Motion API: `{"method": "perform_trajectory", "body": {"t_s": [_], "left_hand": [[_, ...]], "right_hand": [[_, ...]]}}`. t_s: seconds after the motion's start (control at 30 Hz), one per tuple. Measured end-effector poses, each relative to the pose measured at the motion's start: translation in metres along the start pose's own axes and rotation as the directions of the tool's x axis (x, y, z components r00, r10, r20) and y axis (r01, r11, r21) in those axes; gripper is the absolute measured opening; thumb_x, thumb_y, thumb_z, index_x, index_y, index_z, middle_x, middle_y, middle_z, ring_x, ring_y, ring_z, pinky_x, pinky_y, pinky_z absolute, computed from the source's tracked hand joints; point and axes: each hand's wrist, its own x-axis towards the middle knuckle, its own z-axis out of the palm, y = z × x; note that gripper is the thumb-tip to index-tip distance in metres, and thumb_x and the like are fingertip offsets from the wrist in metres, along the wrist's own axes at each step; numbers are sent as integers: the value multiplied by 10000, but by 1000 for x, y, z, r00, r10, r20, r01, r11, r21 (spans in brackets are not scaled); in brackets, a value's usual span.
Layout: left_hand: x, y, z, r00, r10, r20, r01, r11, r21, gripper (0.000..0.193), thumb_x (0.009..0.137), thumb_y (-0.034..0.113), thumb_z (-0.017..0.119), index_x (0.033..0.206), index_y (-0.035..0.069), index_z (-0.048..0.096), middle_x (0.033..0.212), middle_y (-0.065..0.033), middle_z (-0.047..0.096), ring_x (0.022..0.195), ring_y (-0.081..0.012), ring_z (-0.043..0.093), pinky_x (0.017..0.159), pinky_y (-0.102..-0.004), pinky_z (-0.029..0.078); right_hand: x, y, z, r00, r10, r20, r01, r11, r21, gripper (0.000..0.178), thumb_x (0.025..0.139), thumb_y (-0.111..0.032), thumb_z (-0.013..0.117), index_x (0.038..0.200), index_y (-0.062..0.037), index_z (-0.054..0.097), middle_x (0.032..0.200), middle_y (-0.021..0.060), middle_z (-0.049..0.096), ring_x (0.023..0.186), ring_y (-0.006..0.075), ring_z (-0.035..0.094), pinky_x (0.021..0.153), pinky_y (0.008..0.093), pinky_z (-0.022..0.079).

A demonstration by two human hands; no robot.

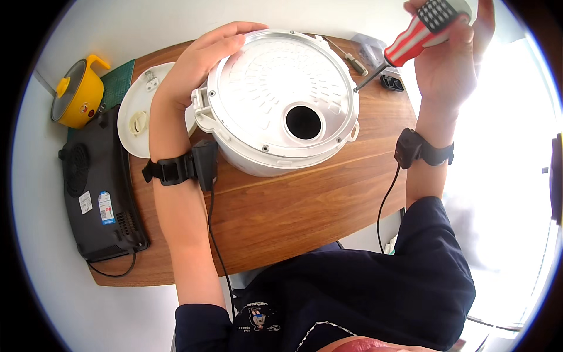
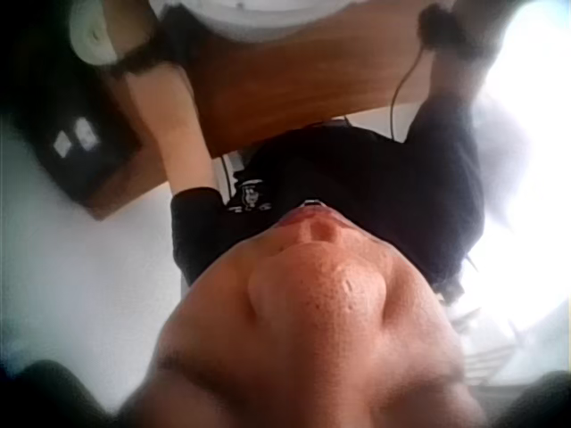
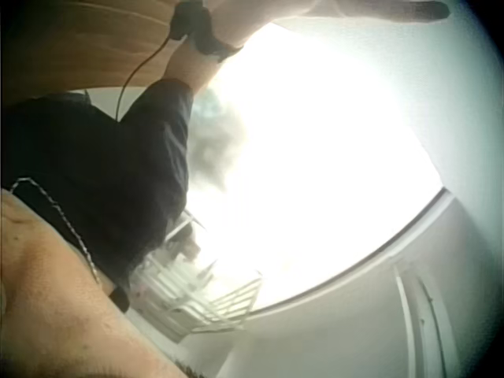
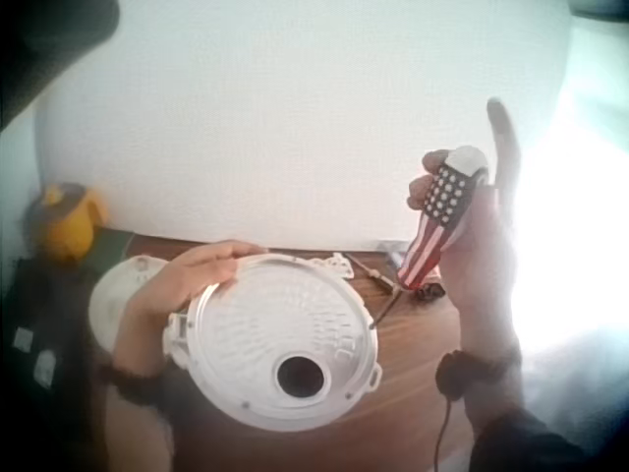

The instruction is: The person uses a screwdriver to remove screws from the lid of a white rice cooker, then lifts off the lid and a white plastic ring. The person continues to unscrew components from the removed lid and places them on the table.

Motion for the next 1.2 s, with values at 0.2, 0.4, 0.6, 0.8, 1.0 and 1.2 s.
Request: {"method": "perform_trajectory", "body": {"t_s": [0.2, 0.4, 0.6, 0.8, 1.0, 1.2], "left_hand": [[0, -1, -1, 1000, -3, -7, 3, 999, -52, 445, 1017, 307, 556, 1370, 51, 643, 1201, -116, 712, 1024, -145, 717, 808, -229, 586], [3, -6, -1, 1000, 24, -3, -24, 999, -23, 468, 1006, 319, 563, 1376, 42, 638, 1188, -138, 722, 977, -151, 742, 749, -220, 603], [1, -4, -4, 1000, 18, -2, -18, 1000, -20, 479, 1010, 341, 556, 1381, 49, 638, 1197, -137, 720, 990, -156, 739, 763, -221, 599], [2, -5, -8, 999, 30, 28, -31, 999, 36, 456, 1023, 338, 553, 1383, 73, 645, 1206, -119, 717, 1030, -158, 720, 809, -229, 577], [2, -3, -4, 999, 26, 30, -27, 1000, 8, 453, 1028, 336, 555, 1377, 63, 645, 1209, -112, 711, 1039, -157, 711, 839, -237, 570], [-1, -5, -9, 998, 34, 43, -34, 999, 4, 461, 1023, 327, 558, 1382, 49, 634, 1210, -121, 709, 1053, -156, 706, 851, -239, 567]], "right_hand": [[-4, 7, 2, 975, 82, -209, -94, 994, -50, 659, 1047, -403, 592, 1545, -53, 339, 1186, 155, 632, 1020, 211, 664, 918, 355, 558], [1, -6, -2, 995, 49, -86, -69, 965, -252, 691, 1044, -504, 536, 1514, -28, 362, 1141, 133, 636, 996, 195, 658, 907, 328, 546], [4, 1, -23, 999, 19, 31, -13, 982, -190, 640, 1048, -469, 535, 1472, -11, 392, 1144, 170, 662, 979, 220, 683, 867, 336, 559], [-1, 5, -6, 1000, -20, -23, 12, 952, -305, 640, 1041, -493, 558, 1454, -22, 428, 1140, 132, 655, 999, 193, 672, 860, 313, 545], [6, -10, -14, 996, 64, -56, -80, 929, -361, 554, 1080, -391, 491, 1467, -3, 413, 1185, 184, 661, 1046, 253, 690, 921, 362, 562], [-3, 4, 2, 999, -22, -41, 4, 917, -399, 548, 1074, -389, 490, 1468, -15, 419, 1133, 153, 659, 1053, 233, 677, 914, 356, 552]]}}
